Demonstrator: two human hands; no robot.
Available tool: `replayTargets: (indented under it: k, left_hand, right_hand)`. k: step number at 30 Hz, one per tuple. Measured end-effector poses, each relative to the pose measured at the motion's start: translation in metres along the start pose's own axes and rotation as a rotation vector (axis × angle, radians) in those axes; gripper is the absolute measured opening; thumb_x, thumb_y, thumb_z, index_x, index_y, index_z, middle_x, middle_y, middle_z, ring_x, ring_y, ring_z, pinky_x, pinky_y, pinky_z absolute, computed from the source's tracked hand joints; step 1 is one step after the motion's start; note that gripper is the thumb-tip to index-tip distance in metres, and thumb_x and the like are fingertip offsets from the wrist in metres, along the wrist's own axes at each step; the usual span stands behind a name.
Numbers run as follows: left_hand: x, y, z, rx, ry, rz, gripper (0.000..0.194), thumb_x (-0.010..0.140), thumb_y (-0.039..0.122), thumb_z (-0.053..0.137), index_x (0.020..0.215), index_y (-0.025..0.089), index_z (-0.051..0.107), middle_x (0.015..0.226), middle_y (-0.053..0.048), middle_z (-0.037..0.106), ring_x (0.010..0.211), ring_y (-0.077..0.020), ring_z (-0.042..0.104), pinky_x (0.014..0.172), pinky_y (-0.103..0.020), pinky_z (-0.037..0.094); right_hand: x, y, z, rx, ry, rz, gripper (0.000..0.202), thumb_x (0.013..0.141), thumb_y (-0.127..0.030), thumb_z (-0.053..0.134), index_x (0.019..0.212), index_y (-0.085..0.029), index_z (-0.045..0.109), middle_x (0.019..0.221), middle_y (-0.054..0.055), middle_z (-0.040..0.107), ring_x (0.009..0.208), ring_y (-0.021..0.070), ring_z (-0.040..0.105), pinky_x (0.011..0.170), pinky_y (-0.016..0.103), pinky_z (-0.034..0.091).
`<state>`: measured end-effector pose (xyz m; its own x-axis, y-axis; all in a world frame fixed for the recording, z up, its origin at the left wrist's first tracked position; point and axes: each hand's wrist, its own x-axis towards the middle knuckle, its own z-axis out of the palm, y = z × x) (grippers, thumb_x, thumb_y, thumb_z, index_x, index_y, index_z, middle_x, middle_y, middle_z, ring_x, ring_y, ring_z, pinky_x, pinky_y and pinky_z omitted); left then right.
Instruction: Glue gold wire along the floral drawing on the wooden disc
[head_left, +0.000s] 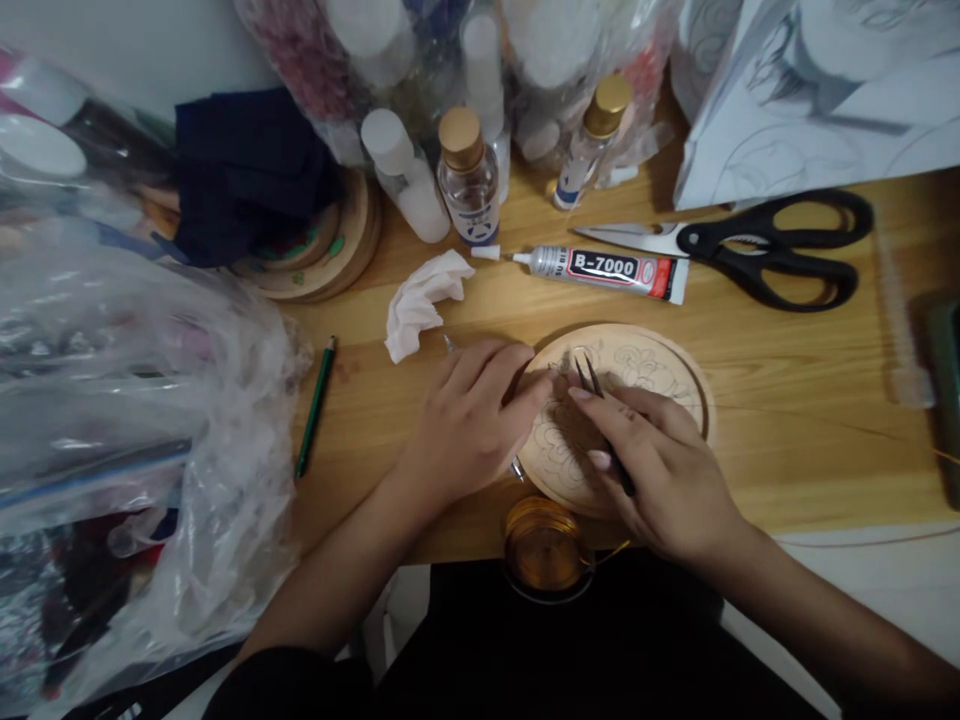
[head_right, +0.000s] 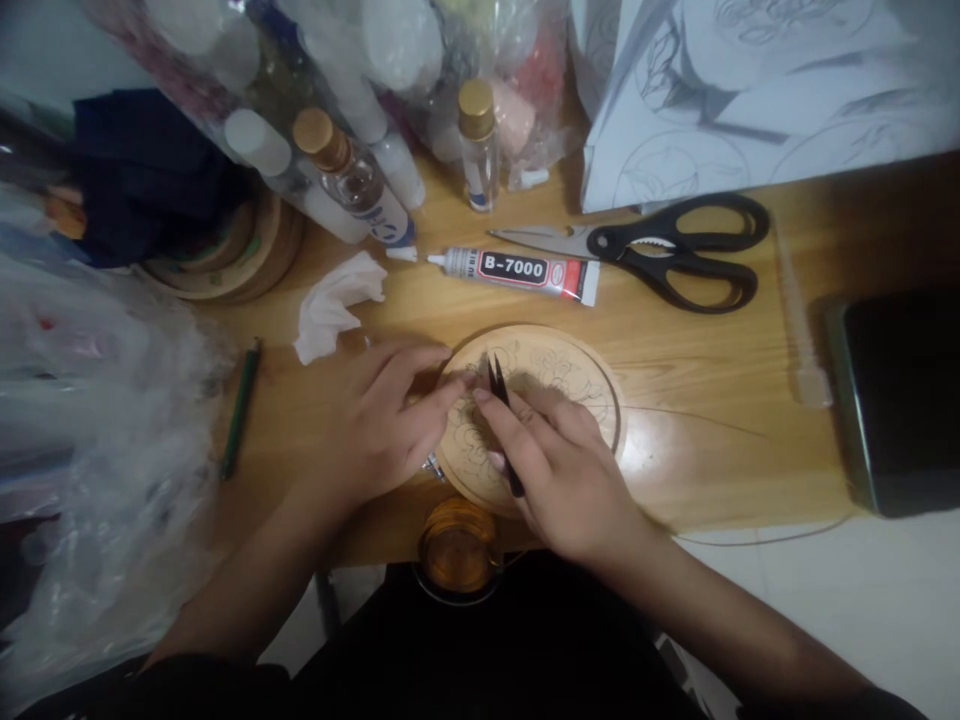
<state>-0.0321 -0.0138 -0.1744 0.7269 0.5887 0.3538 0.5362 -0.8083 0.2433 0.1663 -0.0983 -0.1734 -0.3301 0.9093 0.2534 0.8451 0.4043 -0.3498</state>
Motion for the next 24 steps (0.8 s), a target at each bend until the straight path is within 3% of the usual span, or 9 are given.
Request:
replayTargets:
  k: [8, 18, 24]
  left_hand:
    - [-0.0006, -0.0001, -0.0003, -0.038, -0.03, -0.012, 0.021, 0.097, 0.015, 0.05, 0.108, 0.015, 0.067, 0.108, -0.011, 0.068, 0.102, -0.022, 0.061, 0.084, -0.038, 0.053]
    - [-0.0031, -0.0022, 0.0005, -0.01, 0.096, -0.066, 0.019, 0.092, 0.011, 0.057, 0.107, 0.014, 0.067, 0.108, -0.011, 0.069, 0.101, -0.0235, 0.062, 0.085, -0.039, 0.052]
    - [-0.0037, -0.0022, 0.0043, 0.021, 0.073, -0.057, 0.022, 0.092, 0.013, 0.057, 0.111, 0.015, 0.067, 0.113, -0.011, 0.067, 0.106, -0.0239, 0.06, 0.09, -0.039, 0.05]
  right_hand:
    - [-0.0001, -0.0013, 0.0002, -0.026, -0.022, -0.023, 0.042, 0.094, -0.015, 0.052, 0.135, -0.008, 0.051, 0.123, 0.015, 0.07, 0.122, 0.028, 0.056, 0.093, 0.038, 0.052]
    - [-0.0018, 0.0034, 0.0005, -0.077, -0.036, -0.077, 0.04, 0.094, -0.017, 0.052, 0.133, -0.008, 0.053, 0.127, 0.017, 0.067, 0.117, 0.0288, 0.056, 0.095, 0.039, 0.051]
    - [-0.0017, 0.0036, 0.0, -0.077, -0.037, -0.089, 0.041, 0.094, -0.019, 0.051, 0.133, -0.007, 0.052, 0.126, 0.019, 0.067, 0.117, 0.0305, 0.057, 0.094, 0.04, 0.051]
